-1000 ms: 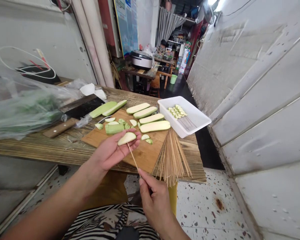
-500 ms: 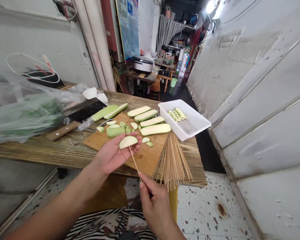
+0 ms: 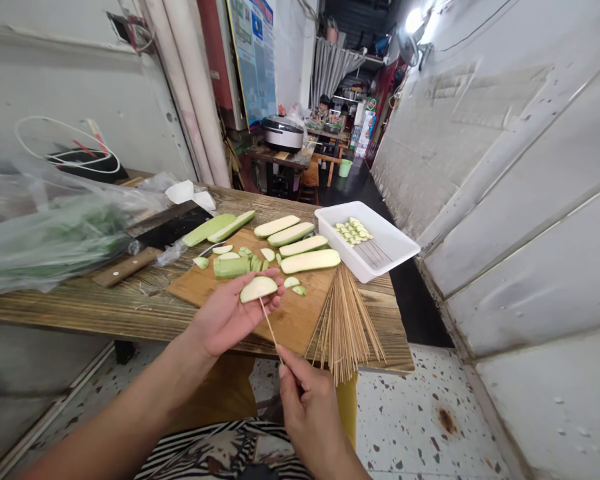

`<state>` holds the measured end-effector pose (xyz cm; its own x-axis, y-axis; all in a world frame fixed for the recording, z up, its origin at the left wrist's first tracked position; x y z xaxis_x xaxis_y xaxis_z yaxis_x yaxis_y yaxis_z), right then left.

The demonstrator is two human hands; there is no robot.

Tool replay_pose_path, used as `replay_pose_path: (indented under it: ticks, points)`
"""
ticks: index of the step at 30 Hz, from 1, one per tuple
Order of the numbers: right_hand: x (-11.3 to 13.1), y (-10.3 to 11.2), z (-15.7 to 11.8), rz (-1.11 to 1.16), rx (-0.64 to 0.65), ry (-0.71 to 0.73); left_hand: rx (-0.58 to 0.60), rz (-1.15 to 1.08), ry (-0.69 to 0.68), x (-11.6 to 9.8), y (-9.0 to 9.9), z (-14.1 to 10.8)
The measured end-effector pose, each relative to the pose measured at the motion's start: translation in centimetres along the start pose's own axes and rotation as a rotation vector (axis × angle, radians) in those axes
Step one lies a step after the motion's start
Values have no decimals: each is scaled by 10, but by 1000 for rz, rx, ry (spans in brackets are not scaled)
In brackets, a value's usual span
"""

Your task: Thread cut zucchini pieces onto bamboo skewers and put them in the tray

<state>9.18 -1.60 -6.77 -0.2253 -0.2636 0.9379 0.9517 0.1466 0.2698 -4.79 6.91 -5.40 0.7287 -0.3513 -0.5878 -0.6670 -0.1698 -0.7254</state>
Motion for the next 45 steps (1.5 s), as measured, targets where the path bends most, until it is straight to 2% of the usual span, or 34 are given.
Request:
replay_pose_path:
  ticks: [6, 13, 17, 23, 31, 45]
  points:
    - [-3, -7, 7, -27, 18, -20, -9, -25, -6, 0, 0, 2]
    - [16, -19, 44, -81, 47, 122, 19, 7, -38, -4, -3, 6]
    - [21, -25, 55, -104, 62, 202, 22, 7, -39, -9, -2, 9]
    - [19, -27, 51, -225, 62, 196, 4, -63, 66, -4, 1, 11]
    - [21, -27, 47, -317, 97, 184, -14, -74, 90, -1, 2, 11]
    - [21, -27, 43, -254, 100, 180, -35, -74, 100, -1, 3, 8]
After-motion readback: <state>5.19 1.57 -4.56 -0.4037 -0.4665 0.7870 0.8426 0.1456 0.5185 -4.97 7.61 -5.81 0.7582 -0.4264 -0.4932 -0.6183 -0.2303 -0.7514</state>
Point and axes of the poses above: each hand's wrist, its own z-axis towards the middle knuckle, its own y-axis out of the back of the hand, x = y × z, the point moved 6 cm from there along z, towards the middle knuckle, and after that the axes turned 6 degrees about z, right-handed, at the moved point
